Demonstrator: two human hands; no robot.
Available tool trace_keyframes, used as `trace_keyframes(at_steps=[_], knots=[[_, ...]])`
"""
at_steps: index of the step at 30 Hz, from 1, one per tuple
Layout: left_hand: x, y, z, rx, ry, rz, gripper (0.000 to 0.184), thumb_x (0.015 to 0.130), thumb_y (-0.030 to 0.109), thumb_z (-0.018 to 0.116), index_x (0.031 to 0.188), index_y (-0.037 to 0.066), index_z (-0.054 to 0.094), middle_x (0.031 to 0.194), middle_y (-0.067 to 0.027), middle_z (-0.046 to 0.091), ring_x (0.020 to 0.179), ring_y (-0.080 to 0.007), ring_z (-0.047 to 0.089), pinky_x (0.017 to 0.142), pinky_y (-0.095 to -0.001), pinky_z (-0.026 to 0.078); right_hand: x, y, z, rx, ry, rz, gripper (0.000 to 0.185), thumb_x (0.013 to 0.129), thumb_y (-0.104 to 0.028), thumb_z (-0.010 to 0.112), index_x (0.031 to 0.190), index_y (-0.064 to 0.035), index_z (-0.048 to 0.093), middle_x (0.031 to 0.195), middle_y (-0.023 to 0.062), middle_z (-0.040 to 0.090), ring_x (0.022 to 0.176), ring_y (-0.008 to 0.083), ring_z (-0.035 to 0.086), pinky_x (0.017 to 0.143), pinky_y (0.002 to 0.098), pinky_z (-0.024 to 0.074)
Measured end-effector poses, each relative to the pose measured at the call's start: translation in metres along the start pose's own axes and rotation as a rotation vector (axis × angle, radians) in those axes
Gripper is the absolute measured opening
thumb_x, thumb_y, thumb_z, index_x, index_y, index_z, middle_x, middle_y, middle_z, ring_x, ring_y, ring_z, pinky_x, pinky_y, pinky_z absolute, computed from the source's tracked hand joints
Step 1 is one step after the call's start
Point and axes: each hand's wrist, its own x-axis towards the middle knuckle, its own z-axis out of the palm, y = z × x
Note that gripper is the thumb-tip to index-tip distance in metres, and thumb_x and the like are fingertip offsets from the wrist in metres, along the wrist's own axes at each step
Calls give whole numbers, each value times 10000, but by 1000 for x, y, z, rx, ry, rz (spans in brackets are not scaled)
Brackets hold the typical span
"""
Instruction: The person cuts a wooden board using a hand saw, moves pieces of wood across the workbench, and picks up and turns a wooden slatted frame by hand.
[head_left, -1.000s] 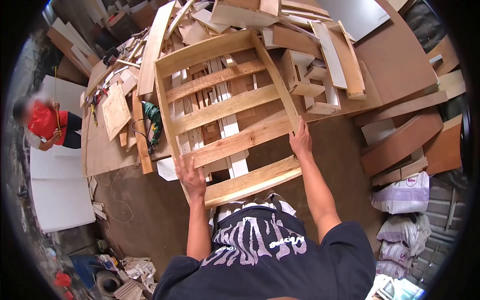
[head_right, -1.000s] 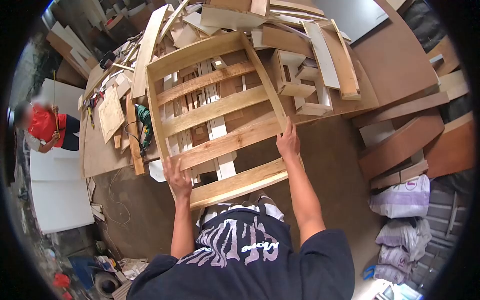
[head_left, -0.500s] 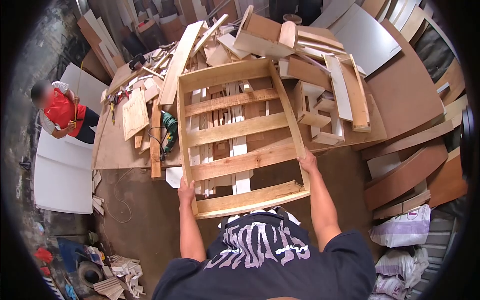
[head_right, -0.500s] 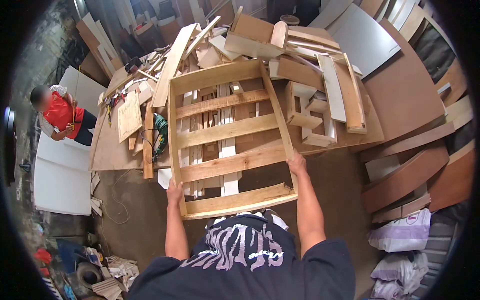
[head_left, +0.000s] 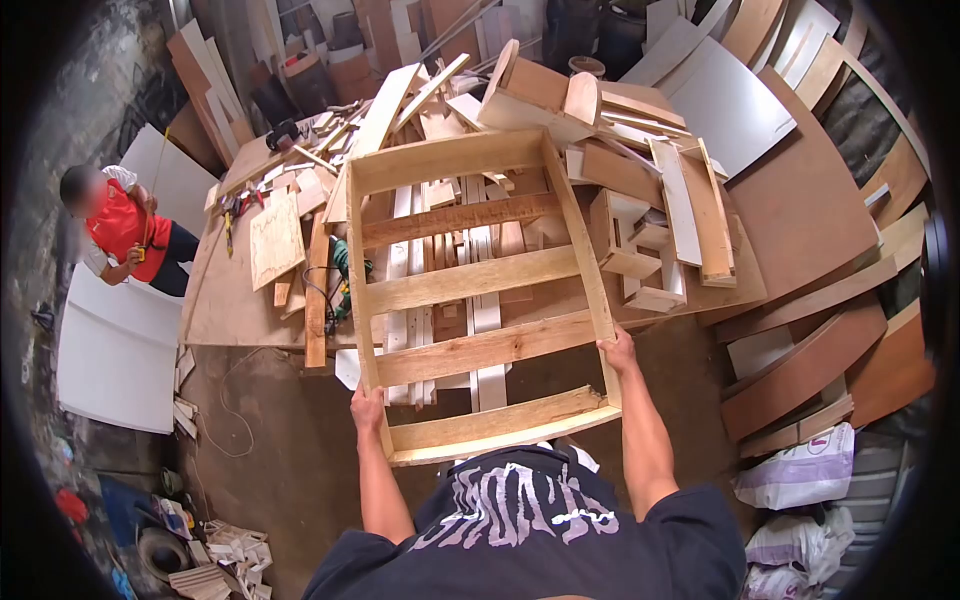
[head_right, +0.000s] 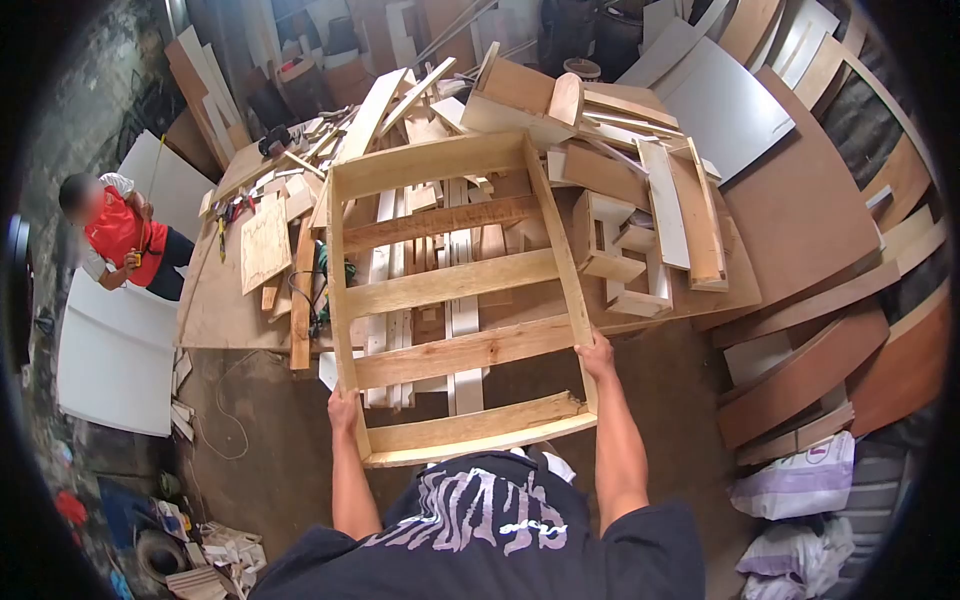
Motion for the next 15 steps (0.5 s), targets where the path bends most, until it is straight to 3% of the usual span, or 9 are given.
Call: trace_keyframes(at_steps=[1, 9, 15], knots=[[-5, -2, -5, -1, -3, -4, 544, 877, 147, 638, 1420, 112, 622, 1194, -160, 744, 1102, -276, 712, 957, -400, 533, -8, -11, -5, -2, -24, 7, 739, 754, -105, 762, 1467, -150, 573, 1260, 162, 722, 1193, 309, 679, 1041, 387, 504], [-41, -5, -54, -41, 24, 66, 520, 870, 63, 643, 1387, 18, 628, 1256, -154, 723, 1147, -246, 688, 980, -357, 517, -56, -56, -9, -26, 0, -48, 692, 779, -74, 754, 1449, -125, 588, 1284, 158, 714, 1204, 297, 676, 1045, 389, 499], [-91, -6, -80, -179, 89, 98, 391, 883, 13, 637, 1273, -15, 659, 1122, -95, 740, 1035, -198, 685, 926, -334, 525, -93, -81, -36, 26, -14, -109, 669, 786, -71, 745, 1437, -123, 600, 1281, 154, 716, 1183, 280, 684, 1032, 366, 501]])
